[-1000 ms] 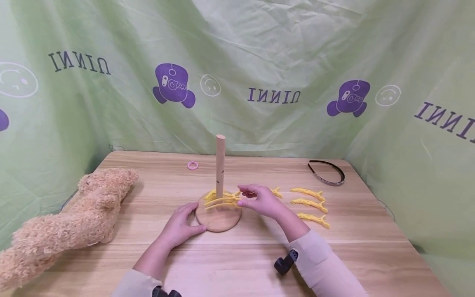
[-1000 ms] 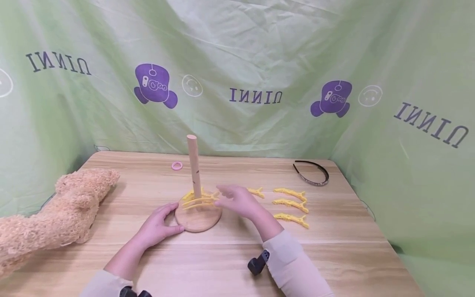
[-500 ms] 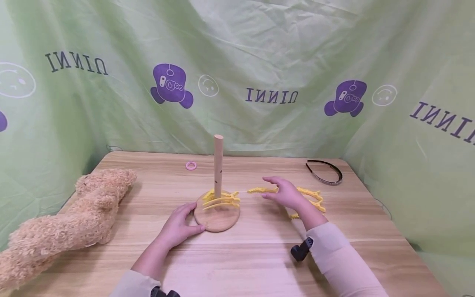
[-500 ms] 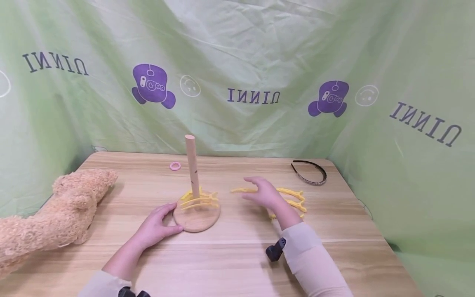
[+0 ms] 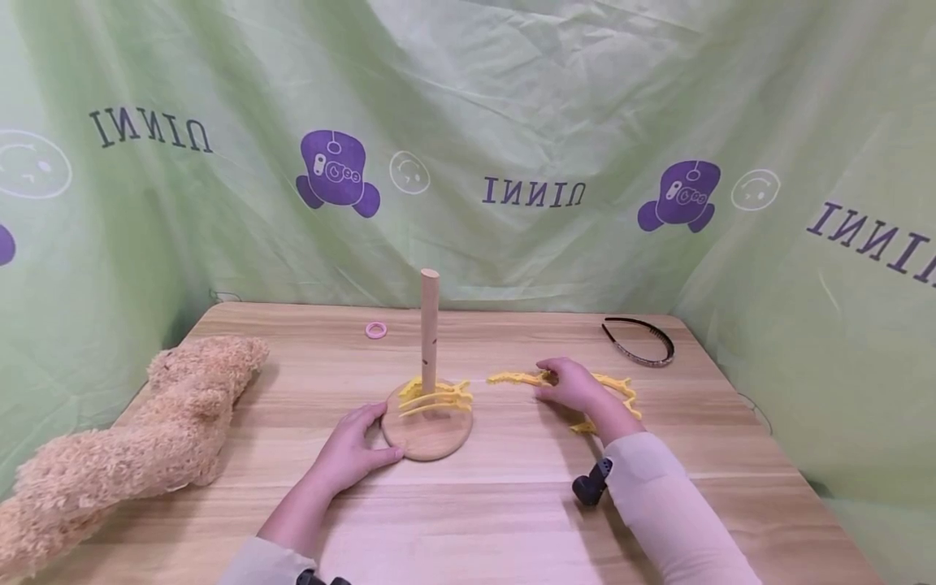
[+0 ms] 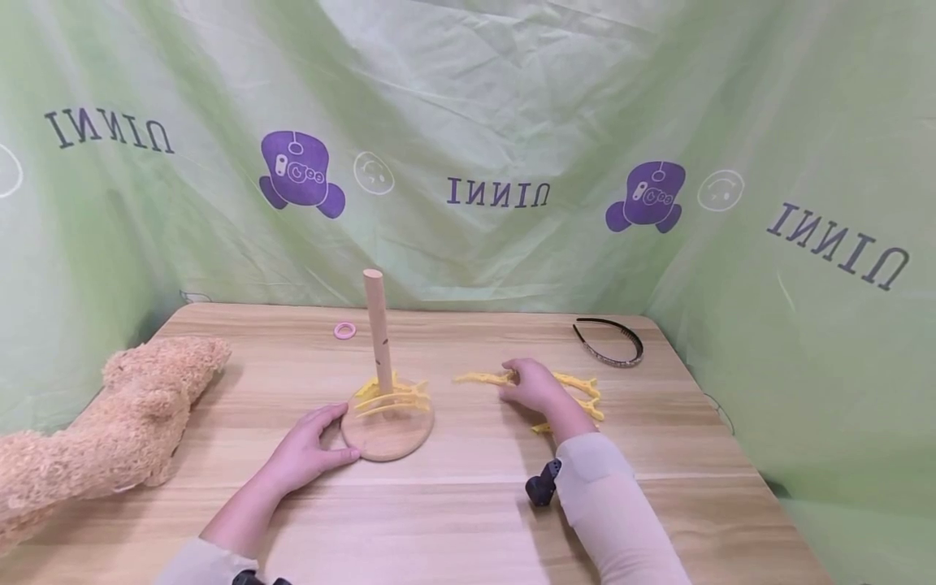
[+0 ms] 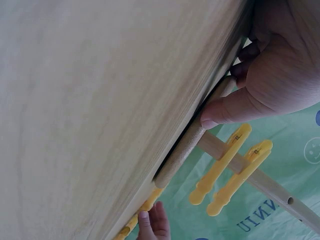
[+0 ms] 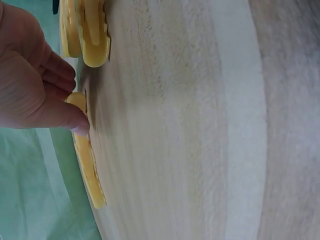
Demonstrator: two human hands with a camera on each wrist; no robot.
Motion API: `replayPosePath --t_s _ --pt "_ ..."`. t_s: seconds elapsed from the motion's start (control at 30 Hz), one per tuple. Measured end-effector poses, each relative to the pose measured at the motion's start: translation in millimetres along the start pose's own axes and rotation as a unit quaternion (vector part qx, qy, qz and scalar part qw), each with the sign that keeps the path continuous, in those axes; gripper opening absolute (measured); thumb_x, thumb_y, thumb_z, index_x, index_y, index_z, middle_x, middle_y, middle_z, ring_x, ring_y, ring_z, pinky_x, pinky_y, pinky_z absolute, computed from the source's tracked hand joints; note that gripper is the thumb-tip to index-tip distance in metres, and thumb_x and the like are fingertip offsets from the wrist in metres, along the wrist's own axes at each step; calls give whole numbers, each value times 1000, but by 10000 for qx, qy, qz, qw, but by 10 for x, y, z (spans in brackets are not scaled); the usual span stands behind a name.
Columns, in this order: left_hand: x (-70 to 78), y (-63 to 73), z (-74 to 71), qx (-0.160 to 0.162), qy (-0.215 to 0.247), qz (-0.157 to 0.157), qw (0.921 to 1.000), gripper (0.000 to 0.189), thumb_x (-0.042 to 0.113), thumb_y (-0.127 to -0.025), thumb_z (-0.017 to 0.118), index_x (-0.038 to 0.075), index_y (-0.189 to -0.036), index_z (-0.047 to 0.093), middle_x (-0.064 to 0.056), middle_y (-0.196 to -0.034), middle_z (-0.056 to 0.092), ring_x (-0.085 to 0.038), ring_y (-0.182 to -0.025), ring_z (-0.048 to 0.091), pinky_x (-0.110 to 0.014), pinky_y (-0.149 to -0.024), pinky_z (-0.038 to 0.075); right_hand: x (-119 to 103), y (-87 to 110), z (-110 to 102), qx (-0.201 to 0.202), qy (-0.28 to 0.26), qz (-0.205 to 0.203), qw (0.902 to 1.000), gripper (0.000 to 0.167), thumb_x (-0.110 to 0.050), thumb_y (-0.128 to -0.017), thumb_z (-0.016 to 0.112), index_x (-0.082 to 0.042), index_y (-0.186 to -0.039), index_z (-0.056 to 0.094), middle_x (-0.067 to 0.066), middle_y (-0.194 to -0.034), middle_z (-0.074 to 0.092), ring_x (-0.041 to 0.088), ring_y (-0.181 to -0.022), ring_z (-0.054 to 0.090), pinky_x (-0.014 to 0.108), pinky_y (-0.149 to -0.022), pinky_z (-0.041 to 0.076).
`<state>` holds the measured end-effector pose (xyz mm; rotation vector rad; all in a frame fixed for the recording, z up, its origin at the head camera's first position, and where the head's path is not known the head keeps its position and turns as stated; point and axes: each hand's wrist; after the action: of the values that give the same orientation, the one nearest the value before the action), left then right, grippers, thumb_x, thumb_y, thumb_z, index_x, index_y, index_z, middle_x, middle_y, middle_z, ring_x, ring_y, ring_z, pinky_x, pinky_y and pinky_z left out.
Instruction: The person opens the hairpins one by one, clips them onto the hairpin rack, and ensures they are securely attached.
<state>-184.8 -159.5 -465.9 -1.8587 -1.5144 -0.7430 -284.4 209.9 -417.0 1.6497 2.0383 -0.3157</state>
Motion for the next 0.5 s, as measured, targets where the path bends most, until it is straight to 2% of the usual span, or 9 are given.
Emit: replayPosePath --t_s 0.23,0.5 --pt "-2 7 0 -8 -47 10 10000 83 30 -72 85 -7 -137 50 -26 -141 52 -46 -135 41 -59 -115 32 26 -29 20 -34 150 54 9999 52 -17 -91 69 3 -136 53 24 -139 54 41 -133 47 53 -116 34" --pt "9 4 -9 -45 5 -79 10000 82 30 -73 85 -6 -138 49 -25 -142 51 -45 -137 40 -58 -116 30 52 -30 31 45 84 -91 9999 46 -20 -91 70 2 -130 59 22 -130 61 39 -125 54 52 -111 40"
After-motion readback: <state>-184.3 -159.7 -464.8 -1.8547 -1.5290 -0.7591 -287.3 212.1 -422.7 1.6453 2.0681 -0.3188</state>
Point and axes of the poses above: each hand's wrist, its own y-axis away from the middle knuckle, its own z-axis out of the palm, x = y × z
